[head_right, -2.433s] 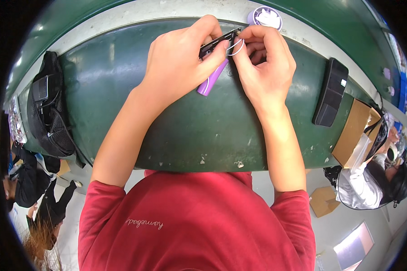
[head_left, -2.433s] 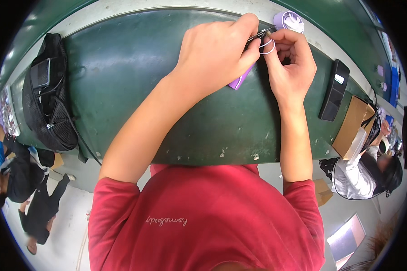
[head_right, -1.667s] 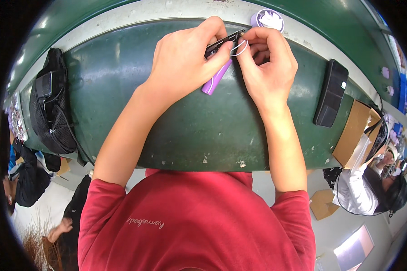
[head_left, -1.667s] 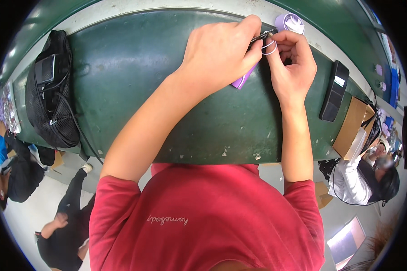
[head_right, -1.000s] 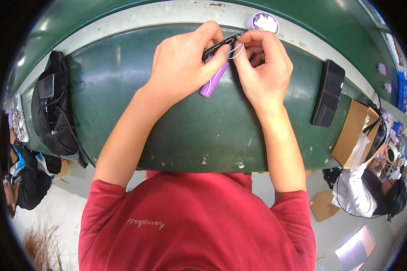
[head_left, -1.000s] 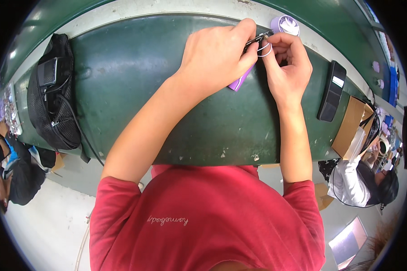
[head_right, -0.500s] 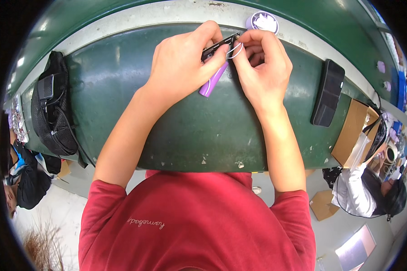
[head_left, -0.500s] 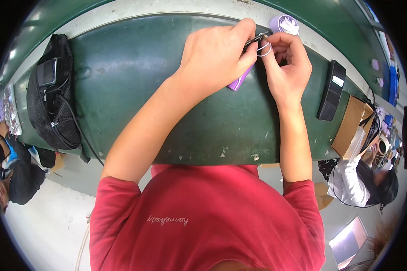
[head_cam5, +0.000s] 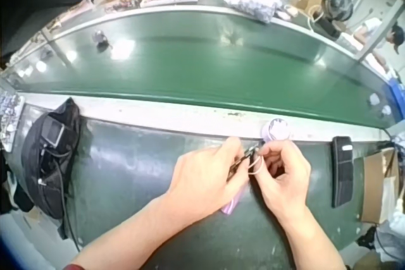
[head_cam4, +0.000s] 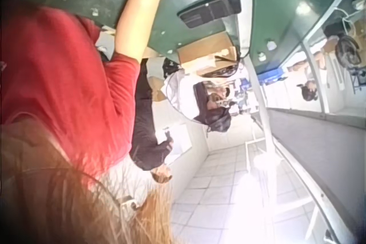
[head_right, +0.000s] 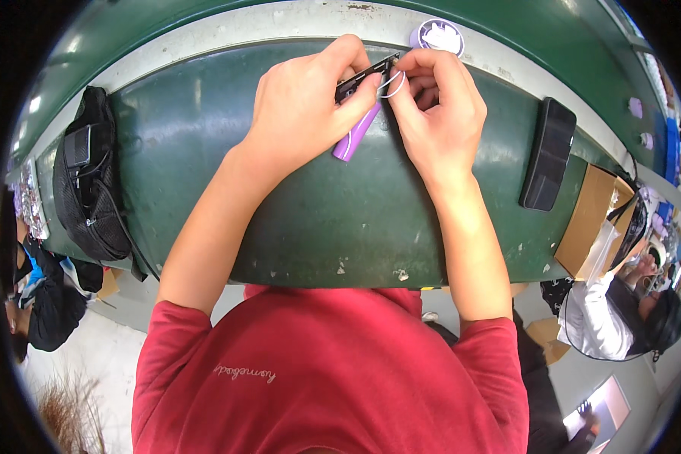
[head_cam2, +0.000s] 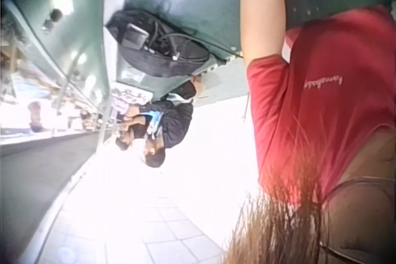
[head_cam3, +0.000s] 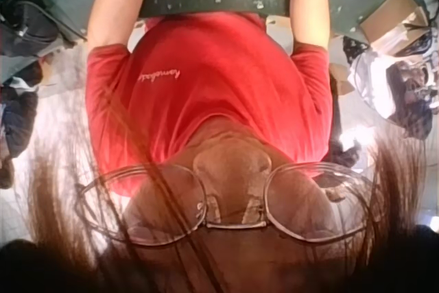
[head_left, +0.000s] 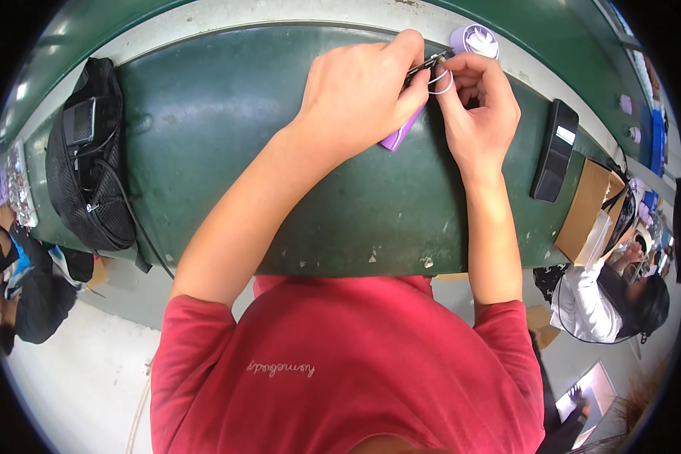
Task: Assembling a small purple electronic component with wires on an assembly line.
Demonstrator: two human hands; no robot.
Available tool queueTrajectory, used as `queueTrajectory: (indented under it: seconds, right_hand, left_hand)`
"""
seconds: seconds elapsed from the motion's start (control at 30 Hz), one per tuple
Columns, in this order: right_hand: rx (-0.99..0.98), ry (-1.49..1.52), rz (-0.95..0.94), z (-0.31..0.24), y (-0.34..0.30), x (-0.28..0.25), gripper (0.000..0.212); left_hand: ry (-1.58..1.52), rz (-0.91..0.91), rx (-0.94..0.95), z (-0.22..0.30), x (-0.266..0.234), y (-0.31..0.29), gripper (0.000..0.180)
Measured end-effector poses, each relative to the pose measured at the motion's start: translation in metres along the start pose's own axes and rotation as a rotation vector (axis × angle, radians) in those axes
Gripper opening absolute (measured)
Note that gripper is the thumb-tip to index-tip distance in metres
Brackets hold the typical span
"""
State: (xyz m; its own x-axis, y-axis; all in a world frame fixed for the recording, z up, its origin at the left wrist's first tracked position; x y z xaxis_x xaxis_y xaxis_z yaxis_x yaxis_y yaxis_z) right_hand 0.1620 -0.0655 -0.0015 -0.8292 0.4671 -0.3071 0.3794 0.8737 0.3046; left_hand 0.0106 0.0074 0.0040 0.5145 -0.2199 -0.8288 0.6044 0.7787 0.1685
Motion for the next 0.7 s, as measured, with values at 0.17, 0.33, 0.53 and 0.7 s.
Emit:
queueTrajectory:
  seconds: [0.17,0.33,0.53,0.7]
  right_hand:
    - [0.007,0.01,-0.003,0.0009,0.0012,-0.0008,0.014]
    - [0.007,0.045,0.006,0.0035,0.0032,0.0003,0.015]
    - [0.028,0.048,0.001,0.0024,0.002,-0.0003,0.015]
    - [0.037,0.048,0.001,0.0036,0.0021,0.0001,0.015]
  left_hand:
    - [0.003,-0.004,0.005,0.001,0.0003,-0.0007,0.022]
    - [0.015,0.006,0.012,0.001,0.0001,0.0008,0.022]
    - [0.005,-0.009,-0.003,0.0012,0.0004,0.0003,0.022]
    - [-0.006,-0.002,0.002,-0.0003,0.0008,0.0024,0.022]
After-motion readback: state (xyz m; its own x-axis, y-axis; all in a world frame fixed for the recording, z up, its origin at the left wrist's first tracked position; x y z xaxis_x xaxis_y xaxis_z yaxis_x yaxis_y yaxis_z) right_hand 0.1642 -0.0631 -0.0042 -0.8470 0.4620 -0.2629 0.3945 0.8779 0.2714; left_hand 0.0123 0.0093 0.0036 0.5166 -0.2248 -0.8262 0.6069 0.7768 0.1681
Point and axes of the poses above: each hand's wrist, its own y-axis towards the middle knuckle, its own x-axis out of the palm, z = x × y, the point moved 2 cm from there along y, towards the middle knuckle, and after that the axes turned 12 degrees about y, right-handed, at the moved point
